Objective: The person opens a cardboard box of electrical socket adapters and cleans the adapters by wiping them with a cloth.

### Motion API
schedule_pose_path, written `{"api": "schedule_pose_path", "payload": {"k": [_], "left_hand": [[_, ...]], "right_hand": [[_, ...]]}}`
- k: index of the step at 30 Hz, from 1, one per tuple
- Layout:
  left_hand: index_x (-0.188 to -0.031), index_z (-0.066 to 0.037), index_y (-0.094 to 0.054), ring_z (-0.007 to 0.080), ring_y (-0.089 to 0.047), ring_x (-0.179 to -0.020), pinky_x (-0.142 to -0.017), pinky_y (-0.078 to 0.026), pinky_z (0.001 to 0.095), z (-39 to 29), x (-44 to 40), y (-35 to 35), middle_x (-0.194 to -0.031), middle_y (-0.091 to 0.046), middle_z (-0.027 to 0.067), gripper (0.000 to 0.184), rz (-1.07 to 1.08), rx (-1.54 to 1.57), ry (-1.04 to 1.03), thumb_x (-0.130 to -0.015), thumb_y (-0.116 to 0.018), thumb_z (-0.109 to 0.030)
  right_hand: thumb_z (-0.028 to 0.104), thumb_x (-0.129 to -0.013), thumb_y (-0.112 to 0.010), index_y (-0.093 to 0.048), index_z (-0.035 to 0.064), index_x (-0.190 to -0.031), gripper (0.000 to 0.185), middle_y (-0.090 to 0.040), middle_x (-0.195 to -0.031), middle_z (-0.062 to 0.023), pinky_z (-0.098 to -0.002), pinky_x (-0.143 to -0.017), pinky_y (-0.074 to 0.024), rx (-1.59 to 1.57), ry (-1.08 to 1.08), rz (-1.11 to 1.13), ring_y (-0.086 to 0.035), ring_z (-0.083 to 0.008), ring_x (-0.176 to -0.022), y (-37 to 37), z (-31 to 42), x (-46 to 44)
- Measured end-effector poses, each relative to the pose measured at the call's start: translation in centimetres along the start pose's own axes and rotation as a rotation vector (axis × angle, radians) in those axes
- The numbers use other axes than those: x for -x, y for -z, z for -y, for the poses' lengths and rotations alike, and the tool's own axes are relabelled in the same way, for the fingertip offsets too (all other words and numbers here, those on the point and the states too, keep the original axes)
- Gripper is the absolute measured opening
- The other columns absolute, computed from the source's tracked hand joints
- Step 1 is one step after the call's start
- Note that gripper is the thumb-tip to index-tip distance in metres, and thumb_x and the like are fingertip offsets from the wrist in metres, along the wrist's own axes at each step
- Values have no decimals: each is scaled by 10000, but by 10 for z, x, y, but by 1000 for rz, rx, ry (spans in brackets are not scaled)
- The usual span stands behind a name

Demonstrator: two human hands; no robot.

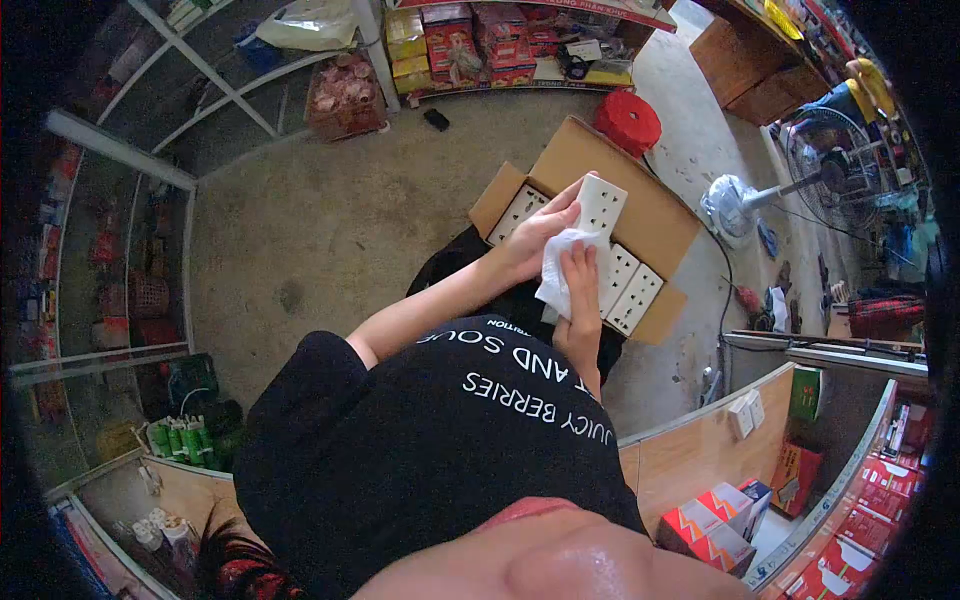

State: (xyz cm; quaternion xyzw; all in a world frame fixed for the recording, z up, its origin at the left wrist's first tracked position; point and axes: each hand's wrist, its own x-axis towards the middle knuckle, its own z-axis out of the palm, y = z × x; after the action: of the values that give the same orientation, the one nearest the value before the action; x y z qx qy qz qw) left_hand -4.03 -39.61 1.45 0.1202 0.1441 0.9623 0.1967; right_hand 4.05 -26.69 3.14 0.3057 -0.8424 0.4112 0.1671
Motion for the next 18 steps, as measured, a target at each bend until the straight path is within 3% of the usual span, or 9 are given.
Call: {"api": "schedule_pose_path", "payload": {"k": [2, 7, 14, 18], "left_hand": [[-1450, -164, -268, 194, -461, -1219, -1014, -393, 350, 0, 0, -3, -1385, -415, 48, 507, 31, 9, -24, -975, -445, -162], [-1457, -153, -248, 188, -435, -1241, -1038, -363, 347, -2, 2, -7, -1397, -396, 53, 520, 0, -62, -29, -975, -444, -159], [-1458, -135, -224, 184, -361, -1303, -1070, -303, 344, 0, 6, -7, -1449, -325, 44, 631, 93, -262, 3, -918, -550, -150], [-1456, -137, -218, 197, -360, -1304, -1076, -302, 361, 1, 10, -8, -1460, -305, 51, 634, 87, -290, -45, -915, -549, -149]], "right_hand": [[-126, -734, -395, -454, -20, -1307, 585, -389, -1408, -205, -466, -1100, -254, 8, -79, -50, -298, -370, -1349, -1, 1, -3], [-128, -782, -376, -423, -9, -1344, 577, -379, -1415, -202, -450, -1105, -247, 7, -98, -62, -284, -365, -1356, -3, 3, -9], [-152, -764, -375, -343, -23, -1386, 637, -265, -1482, -193, -410, -1128, -189, -125, -262, -249, -194, -326, -1395, 3, -3, -40], [-129, -766, -403, -356, -10, -1385, 632, -282, -1477, -186, -424, -1127, -192, -34, -167, -206, -203, -336, -1392, 4, 2, -51]]}}
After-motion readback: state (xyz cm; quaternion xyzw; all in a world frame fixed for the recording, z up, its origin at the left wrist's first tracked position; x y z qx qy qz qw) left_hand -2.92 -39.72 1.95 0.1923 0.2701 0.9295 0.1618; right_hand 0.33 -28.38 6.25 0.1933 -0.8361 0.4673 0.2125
